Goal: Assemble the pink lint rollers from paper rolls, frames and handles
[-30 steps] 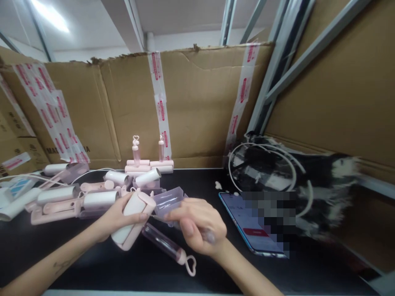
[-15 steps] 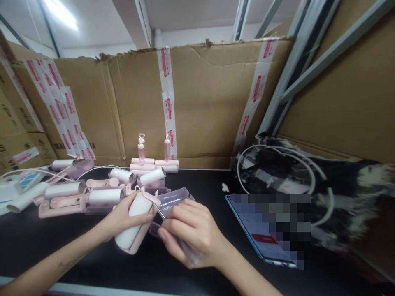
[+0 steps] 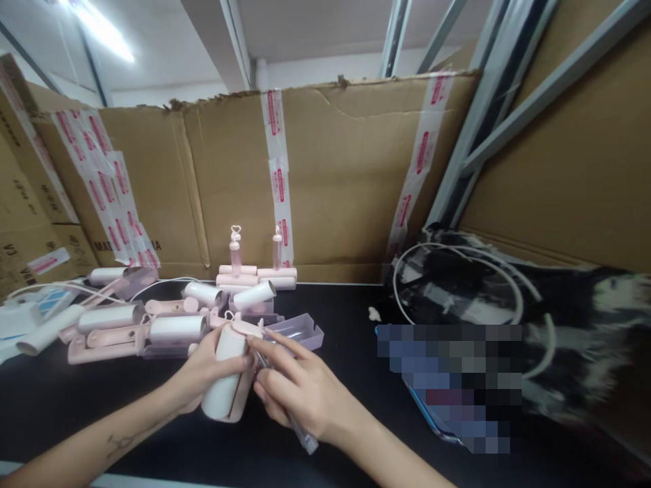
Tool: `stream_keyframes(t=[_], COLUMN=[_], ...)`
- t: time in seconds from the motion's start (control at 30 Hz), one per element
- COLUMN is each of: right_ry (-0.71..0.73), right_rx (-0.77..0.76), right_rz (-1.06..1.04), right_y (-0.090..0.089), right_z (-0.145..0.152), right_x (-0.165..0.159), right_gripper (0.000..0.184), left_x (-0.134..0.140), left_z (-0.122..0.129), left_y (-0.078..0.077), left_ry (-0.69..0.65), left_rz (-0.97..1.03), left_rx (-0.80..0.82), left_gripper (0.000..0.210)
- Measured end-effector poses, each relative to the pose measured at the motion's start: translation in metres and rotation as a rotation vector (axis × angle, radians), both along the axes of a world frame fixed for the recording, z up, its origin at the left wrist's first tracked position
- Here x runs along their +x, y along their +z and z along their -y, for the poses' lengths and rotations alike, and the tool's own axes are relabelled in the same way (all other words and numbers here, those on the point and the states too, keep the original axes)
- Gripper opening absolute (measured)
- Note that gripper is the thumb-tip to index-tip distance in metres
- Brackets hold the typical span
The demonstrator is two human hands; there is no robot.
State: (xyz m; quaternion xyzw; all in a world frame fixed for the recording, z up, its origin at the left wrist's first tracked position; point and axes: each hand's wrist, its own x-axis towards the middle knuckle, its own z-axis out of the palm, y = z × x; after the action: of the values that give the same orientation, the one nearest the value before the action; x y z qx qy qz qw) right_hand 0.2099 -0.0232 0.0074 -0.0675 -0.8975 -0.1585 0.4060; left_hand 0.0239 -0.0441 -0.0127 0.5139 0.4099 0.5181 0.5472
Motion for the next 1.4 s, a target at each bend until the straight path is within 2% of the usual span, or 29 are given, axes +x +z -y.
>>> stream_keyframes(t=[0.2, 0.27, 0.37, 0.47, 0.57, 0.7, 0.77, 0.83, 0.9, 0.97, 1.03, 1.1, 1.2, 1.33, 1.4], right_ry=[0.009, 0.07, 0.156, 0.086, 0.019, 0.127, 0.186, 0.214, 0.245, 0.329, 0.46, 0.553, 0.517, 0.341, 0.301], right_rx=[0.139, 0.03, -0.267, -0.468, -0.616, -0.743, -0.788, -0.849, -0.919, -0.985, -1.044, -1.064, -1.01, -0.997, -1.01], right_rz=[0.045, -0.02, -0.193, -0.322, -0.27, -0.031, 0.074, 0.065, -0.07, -0.297, -0.511, -0.626, -0.608, -0.509, -0.506], right_y=[-0.006, -0.004, 0.006, 0.018, 0.023, 0.015, 0.01, 0.007, 0.009, 0.012, 0.015, 0.016, 0.014, 0.013, 0.013], right_z=[-0.001, -0.003, -0.007, -0.011, -0.013, -0.012, -0.011, -0.011, -0.012, -0.014, -0.017, -0.018, -0.018, -0.018, -0.019], right_x=[0.001, 0.005, 0.014, 0.021, 0.022, 0.016, 0.013, 0.012, 0.014, 0.019, 0.023, 0.026, 0.028, 0.029, 0.029], right_gripper=[0.015, 0.021, 0.04, 0.038, 0.035, 0.036, 0.033, 0.032, 0.031, 0.029, 0.03, 0.034, 0.04, 0.039, 0.037], left_x=[0.005, 0.004, 0.005, 0.01, 0.015, 0.01, 0.001, -0.009, -0.017, -0.018, -0.01, 0.003, 0.024, 0.036, 0.035], left_z=[0.007, 0.007, -0.001, -0.015, -0.023, -0.006, 0.006, 0.012, 0.009, -0.002, -0.016, -0.029, -0.044, -0.052, -0.053], left_y=[0.007, 0.012, 0.017, 0.021, 0.021, 0.014, 0.009, 0.008, 0.013, 0.024, 0.037, 0.048, 0.055, 0.048, 0.043], left_ry=[0.009, 0.01, -0.046, -0.151, -0.188, -0.109, -0.015, 0.09, 0.151, 0.173, 0.21, 0.252, 0.247, 0.202, 0.218], left_rz=[0.28, 0.316, 0.389, 0.505, 0.489, 0.305, 0.165, -0.016, -0.263, -0.569, -0.865, -1.088, -1.247, -1.298, -1.306], left_rx=[-0.164, -0.194, -0.348, -0.48, -0.46, -0.357, -0.255, -0.139, -0.01, 0.15, 0.299, 0.375, 0.416, 0.478, 0.49], left_gripper=[0.034, 0.031, 0.028, 0.026, 0.027, 0.032, 0.037, 0.041, 0.042, 0.04, 0.039, 0.042, 0.041, 0.036, 0.031])
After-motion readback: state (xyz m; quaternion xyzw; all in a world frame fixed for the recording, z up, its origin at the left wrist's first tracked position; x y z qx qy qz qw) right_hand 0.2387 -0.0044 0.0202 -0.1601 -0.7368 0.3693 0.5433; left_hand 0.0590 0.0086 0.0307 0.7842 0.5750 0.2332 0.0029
